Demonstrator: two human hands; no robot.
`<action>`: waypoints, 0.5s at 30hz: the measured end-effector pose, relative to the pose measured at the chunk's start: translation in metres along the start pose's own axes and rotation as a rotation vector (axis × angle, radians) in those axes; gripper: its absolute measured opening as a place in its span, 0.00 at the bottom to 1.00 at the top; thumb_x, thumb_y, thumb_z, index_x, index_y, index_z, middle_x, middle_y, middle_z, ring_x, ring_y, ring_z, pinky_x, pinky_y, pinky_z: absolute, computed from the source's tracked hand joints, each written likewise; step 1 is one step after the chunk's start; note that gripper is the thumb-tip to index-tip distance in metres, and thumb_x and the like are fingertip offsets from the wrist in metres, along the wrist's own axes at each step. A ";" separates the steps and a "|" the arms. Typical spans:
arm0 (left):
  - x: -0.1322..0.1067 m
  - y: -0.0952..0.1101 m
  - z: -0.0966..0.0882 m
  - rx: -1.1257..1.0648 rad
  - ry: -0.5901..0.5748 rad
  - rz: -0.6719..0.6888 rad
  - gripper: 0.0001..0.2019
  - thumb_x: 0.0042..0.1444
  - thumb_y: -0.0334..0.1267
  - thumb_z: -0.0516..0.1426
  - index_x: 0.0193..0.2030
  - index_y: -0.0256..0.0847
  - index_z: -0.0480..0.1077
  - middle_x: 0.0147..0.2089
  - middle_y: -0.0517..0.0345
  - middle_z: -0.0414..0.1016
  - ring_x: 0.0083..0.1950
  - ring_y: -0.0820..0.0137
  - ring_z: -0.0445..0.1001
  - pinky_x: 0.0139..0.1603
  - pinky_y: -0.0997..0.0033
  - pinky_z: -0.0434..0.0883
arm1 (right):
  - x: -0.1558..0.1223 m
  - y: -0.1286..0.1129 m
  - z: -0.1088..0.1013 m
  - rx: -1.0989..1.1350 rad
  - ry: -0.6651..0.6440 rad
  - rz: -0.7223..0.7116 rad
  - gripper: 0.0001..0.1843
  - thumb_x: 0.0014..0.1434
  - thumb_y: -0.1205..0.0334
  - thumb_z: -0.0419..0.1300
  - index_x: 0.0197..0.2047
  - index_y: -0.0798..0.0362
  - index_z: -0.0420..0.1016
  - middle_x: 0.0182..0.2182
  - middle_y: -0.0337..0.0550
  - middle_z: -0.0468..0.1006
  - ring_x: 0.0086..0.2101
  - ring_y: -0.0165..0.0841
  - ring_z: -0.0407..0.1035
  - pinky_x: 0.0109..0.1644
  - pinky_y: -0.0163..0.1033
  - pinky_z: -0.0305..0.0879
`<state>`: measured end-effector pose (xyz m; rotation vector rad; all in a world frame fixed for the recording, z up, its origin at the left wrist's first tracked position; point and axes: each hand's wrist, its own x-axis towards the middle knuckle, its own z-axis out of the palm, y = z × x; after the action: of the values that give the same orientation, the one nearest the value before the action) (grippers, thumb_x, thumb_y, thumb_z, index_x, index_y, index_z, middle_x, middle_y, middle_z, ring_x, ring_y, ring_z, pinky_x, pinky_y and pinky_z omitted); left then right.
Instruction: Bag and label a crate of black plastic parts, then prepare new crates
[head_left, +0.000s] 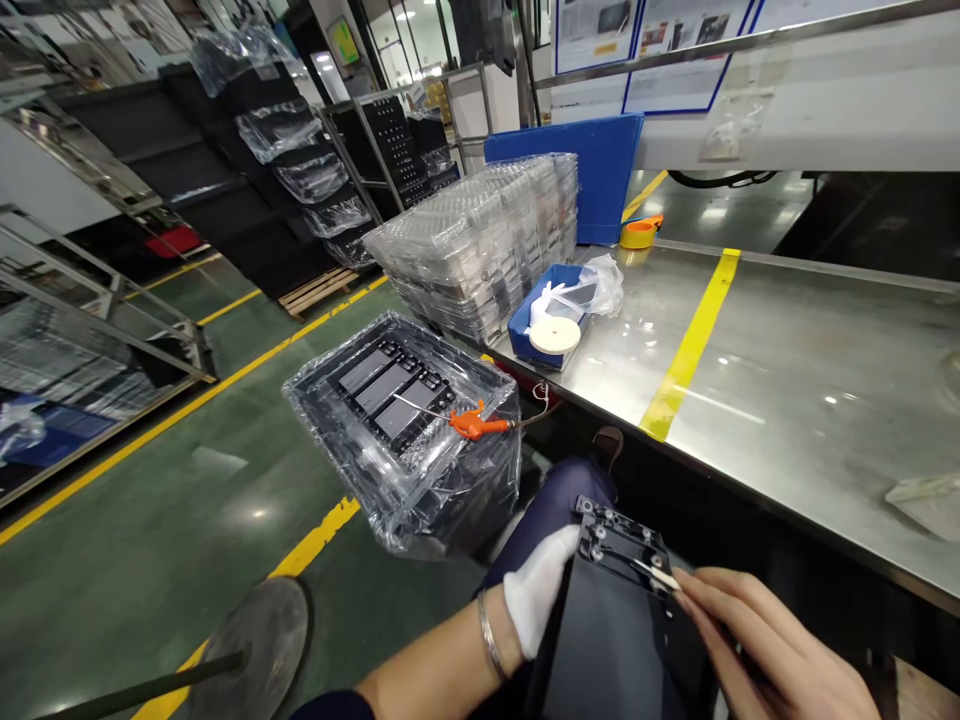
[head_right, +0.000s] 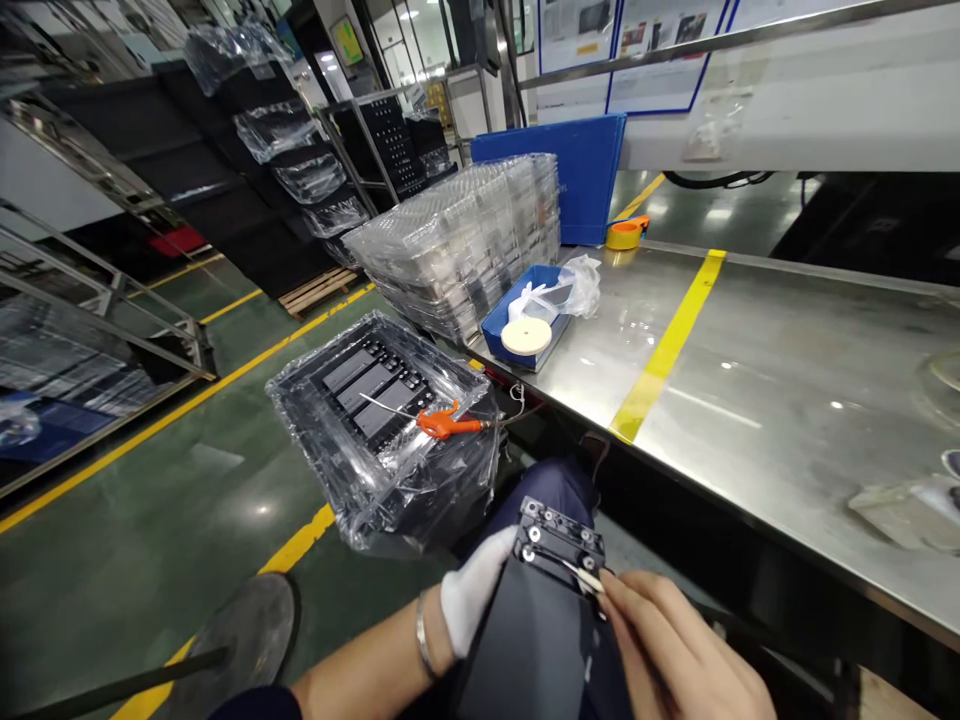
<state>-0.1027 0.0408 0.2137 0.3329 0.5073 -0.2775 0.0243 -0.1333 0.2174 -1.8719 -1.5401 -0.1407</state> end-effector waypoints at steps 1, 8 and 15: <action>-0.002 0.000 0.003 0.000 -0.011 0.020 0.23 0.52 0.51 0.52 0.41 0.31 0.73 0.38 0.45 0.79 0.45 0.58 0.75 0.53 0.61 0.64 | 0.000 -0.002 0.001 -0.005 0.018 0.016 0.14 0.62 0.56 0.54 0.48 0.53 0.71 0.44 0.47 0.74 0.40 0.30 0.73 0.41 0.27 0.72; -0.012 -0.002 0.014 -0.038 -0.015 0.064 0.16 0.54 0.46 0.54 0.38 0.33 0.74 0.34 0.51 0.79 0.42 0.62 0.76 0.52 0.66 0.64 | 0.002 -0.005 -0.004 0.037 -0.024 -0.033 0.14 0.62 0.57 0.55 0.50 0.51 0.70 0.43 0.46 0.75 0.40 0.30 0.73 0.42 0.28 0.72; -0.009 -0.002 0.020 -0.081 -0.013 0.032 0.18 0.54 0.46 0.53 0.38 0.31 0.73 0.32 0.51 0.79 0.36 0.66 0.75 0.45 0.72 0.64 | 0.001 -0.003 -0.003 0.047 -0.042 -0.043 0.15 0.62 0.58 0.55 0.51 0.51 0.69 0.43 0.44 0.75 0.42 0.29 0.73 0.45 0.27 0.70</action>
<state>-0.1024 0.0329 0.2348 0.2605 0.4985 -0.2272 0.0229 -0.1341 0.2214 -1.8163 -1.5987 -0.0842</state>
